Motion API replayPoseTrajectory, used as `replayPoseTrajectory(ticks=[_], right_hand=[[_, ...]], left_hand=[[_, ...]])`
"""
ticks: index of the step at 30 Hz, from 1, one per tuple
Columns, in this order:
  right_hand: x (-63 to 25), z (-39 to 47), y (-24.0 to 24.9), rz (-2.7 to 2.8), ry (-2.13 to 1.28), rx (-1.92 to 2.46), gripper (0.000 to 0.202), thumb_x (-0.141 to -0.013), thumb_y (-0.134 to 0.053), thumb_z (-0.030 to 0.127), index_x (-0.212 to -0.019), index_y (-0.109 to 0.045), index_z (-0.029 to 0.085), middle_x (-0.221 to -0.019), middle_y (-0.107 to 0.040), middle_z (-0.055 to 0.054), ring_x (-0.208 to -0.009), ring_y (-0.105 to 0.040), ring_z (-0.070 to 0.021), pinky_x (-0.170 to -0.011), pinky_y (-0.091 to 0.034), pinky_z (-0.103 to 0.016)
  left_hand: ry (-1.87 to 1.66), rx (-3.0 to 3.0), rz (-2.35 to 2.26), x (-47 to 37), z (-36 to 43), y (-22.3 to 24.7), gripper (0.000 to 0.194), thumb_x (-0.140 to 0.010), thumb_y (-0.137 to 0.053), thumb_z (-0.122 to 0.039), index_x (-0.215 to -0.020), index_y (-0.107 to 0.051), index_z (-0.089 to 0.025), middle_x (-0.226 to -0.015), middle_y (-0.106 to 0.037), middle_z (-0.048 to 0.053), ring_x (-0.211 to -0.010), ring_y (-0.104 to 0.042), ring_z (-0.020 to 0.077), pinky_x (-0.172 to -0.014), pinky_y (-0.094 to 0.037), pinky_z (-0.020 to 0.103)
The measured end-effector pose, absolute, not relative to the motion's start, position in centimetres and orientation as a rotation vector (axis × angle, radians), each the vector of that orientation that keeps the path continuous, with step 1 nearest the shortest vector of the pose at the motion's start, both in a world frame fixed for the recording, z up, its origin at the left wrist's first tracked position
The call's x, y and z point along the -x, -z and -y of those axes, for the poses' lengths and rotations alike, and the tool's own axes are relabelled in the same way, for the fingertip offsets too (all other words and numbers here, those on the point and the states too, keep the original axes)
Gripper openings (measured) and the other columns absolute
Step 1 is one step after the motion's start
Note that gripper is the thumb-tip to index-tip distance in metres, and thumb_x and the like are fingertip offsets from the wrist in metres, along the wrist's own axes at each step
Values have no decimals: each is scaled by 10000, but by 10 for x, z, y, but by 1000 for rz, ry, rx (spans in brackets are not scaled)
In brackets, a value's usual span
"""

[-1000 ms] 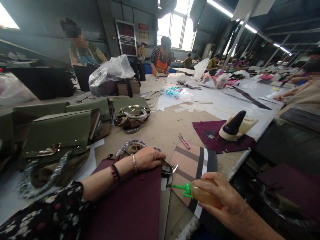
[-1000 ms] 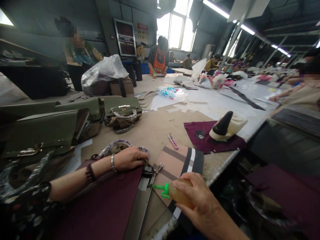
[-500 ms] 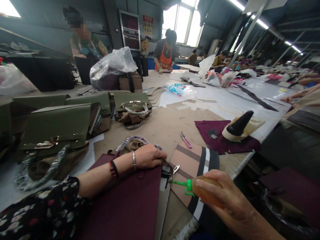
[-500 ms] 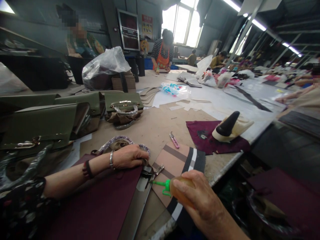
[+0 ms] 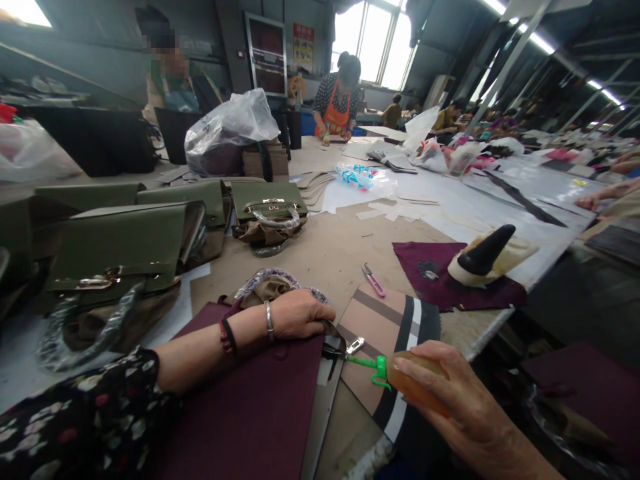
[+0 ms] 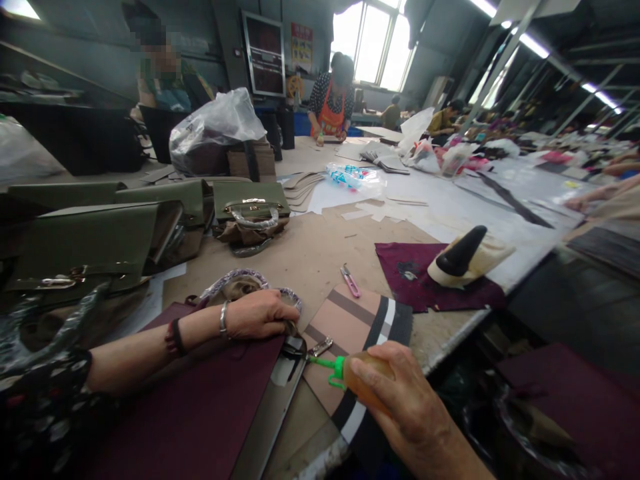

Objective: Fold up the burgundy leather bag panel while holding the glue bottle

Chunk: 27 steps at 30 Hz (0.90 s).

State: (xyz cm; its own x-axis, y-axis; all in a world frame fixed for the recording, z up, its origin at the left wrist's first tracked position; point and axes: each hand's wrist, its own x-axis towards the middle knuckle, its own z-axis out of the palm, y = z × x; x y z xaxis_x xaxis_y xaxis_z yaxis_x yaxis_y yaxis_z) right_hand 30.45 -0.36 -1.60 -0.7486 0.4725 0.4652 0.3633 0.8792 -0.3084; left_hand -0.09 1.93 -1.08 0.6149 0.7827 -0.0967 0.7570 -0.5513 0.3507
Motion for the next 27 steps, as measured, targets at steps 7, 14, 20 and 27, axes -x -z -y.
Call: replayPoseTrajectory(ticks=[7, 14, 20, 27], right_hand=[[-309, 16, 24, 2596, -552, 544, 408, -899, -469, 43, -1277, -441, 195, -1148, -403, -108, -1052, -509, -191, -867, -515, -275], [-309, 3, 30, 2523, -387, 654, 389, -905, -499, 110, -1268, -473, 248, -1125, -419, -89, -1030, -504, -210, -870, -505, -308], [-310, 25, 31, 2631, -780, 559, 560, -807, -531, 21, -1297, -388, 251, -1170, -389, -70, -1075, -501, -166, -922, -467, -214], [-313, 15, 39, 2506, -676, 759, 468, -835, -559, 94, -1249, -450, 284, -1153, -426, -52, -1068, -506, -161, -938, -449, -213]], left_hand=[[-117, -2502, -1238, 1, -19, 11, 174, -765, -467, -230, -654, -333, -226, -542, -394, -30, -565, -452, 155, -585, -279, 290], [-92, -2514, -1242, -1, -19, 9, 150, -781, -467, -241, -659, -380, -227, -559, -442, -28, -580, -474, 156, -599, -295, 286], [-86, -2517, -1237, 1, -19, 10, 162, -787, -474, -234, -652, -385, -223, -548, -438, -30, -576, -477, 151, -581, -291, 282], [-72, -2519, -1230, 2, -19, 9, 111, -802, -472, -254, -695, -479, -227, -582, -503, -21, -604, -508, 156, -587, -310, 273]])
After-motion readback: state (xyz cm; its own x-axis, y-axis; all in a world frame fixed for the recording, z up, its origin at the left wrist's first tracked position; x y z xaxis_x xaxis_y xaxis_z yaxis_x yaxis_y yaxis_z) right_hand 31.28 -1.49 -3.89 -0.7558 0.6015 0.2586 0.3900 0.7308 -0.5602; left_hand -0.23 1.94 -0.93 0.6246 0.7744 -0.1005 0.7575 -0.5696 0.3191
